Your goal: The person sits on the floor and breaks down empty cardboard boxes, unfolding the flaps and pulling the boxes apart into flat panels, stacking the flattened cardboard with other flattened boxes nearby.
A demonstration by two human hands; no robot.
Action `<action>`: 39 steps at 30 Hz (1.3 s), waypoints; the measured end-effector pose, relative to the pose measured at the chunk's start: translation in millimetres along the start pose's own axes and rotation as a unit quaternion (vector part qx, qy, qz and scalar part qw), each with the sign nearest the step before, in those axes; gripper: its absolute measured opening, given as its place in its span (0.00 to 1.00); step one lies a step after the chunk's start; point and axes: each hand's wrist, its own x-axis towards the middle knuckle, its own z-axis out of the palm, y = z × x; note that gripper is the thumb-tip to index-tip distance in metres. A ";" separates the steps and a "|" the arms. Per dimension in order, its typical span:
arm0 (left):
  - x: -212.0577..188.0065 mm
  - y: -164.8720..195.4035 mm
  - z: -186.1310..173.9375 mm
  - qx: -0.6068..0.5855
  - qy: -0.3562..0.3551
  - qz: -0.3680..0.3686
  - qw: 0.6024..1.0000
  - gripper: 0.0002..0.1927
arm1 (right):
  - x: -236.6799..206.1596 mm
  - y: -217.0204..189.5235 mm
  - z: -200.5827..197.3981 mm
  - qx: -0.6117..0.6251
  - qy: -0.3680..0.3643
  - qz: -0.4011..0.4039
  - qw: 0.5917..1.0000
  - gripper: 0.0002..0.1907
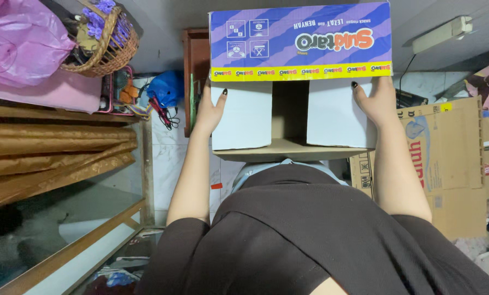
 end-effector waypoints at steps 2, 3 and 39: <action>5.0 12.3 0.7 0.081 0.044 0.062 0.994 0.36 | -1.1 -13.0 -2.3 -0.044 0.033 -0.037 0.998 0.33; 8.3 18.7 0.1 0.122 0.069 0.101 0.985 0.34 | 0.0 -20.2 -3.2 -0.067 0.050 -0.056 0.995 0.33; 131.7 61.9 17.6 0.144 0.099 0.117 0.978 0.52 | 103.0 -3.2 -13.3 0.019 0.109 -0.079 0.991 0.49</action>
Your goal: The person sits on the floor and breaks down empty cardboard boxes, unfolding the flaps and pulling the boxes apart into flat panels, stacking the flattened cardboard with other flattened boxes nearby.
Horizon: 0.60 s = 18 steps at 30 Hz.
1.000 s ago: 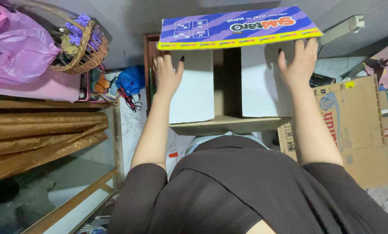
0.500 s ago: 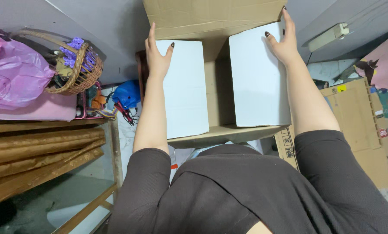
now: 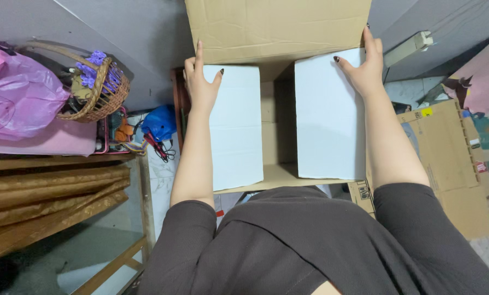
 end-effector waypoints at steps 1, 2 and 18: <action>-0.9 0.3 0.1 0.016 -0.011 -0.021 1.000 0.52 | -1.8 -2.4 0.9 -0.008 0.002 0.006 1.000 0.48; -2.0 0.3 0.2 0.041 -0.014 -0.028 0.999 0.52 | -3.2 -5.3 2.5 -0.017 0.005 0.013 1.000 0.47; 3.7 1.3 2.2 0.132 -0.063 -0.048 0.988 0.49 | 9.8 -26.9 20.6 -0.053 0.019 0.063 0.996 0.34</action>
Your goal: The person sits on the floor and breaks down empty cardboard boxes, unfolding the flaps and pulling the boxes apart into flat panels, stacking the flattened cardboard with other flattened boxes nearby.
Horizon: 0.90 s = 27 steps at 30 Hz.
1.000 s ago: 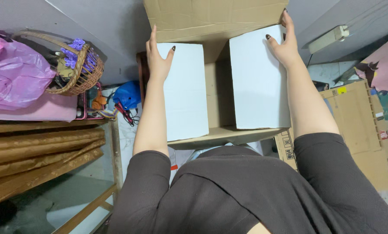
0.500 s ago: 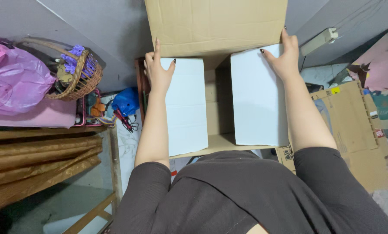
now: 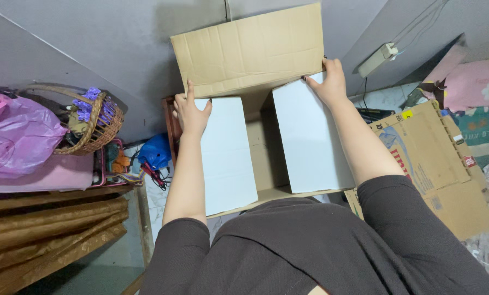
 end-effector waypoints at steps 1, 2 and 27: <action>-2.4 -0.7 -0.5 -0.001 0.004 0.001 1.000 0.49 | -2.2 -1.5 -0.5 0.000 0.010 -0.016 1.000 0.37; -4.8 -1.4 -1.1 -0.001 0.014 0.007 1.000 0.48 | -5.4 -3.3 -1.3 0.000 0.021 -0.032 0.999 0.40; -14.7 -10.7 -2.4 -0.014 0.024 0.002 1.000 0.22 | -11.2 3.2 4.2 -0.059 -0.056 0.036 0.996 0.23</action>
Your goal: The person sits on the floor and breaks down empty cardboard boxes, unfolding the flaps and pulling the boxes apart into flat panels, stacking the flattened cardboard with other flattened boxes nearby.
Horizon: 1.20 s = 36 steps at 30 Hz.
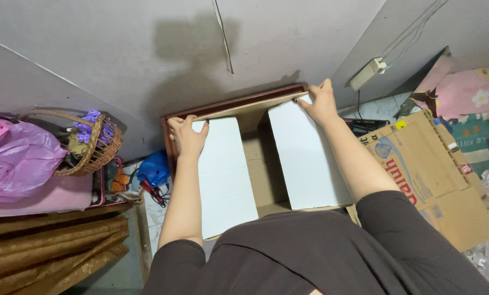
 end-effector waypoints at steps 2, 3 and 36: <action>1.8 3.7 -0.1 -0.006 0.020 0.017 1.000 0.19 | 0.5 -0.3 1.8 0.015 0.011 -0.006 1.000 0.22; 3.1 5.1 0.0 -0.008 0.019 0.017 1.000 0.18 | 0.6 -1.1 1.9 0.022 0.017 -0.009 1.000 0.22; 85.4 56.9 27.7 -0.016 -0.017 0.287 0.958 0.09 | 91.4 -85.8 41.6 -0.045 -0.105 -0.256 0.960 0.09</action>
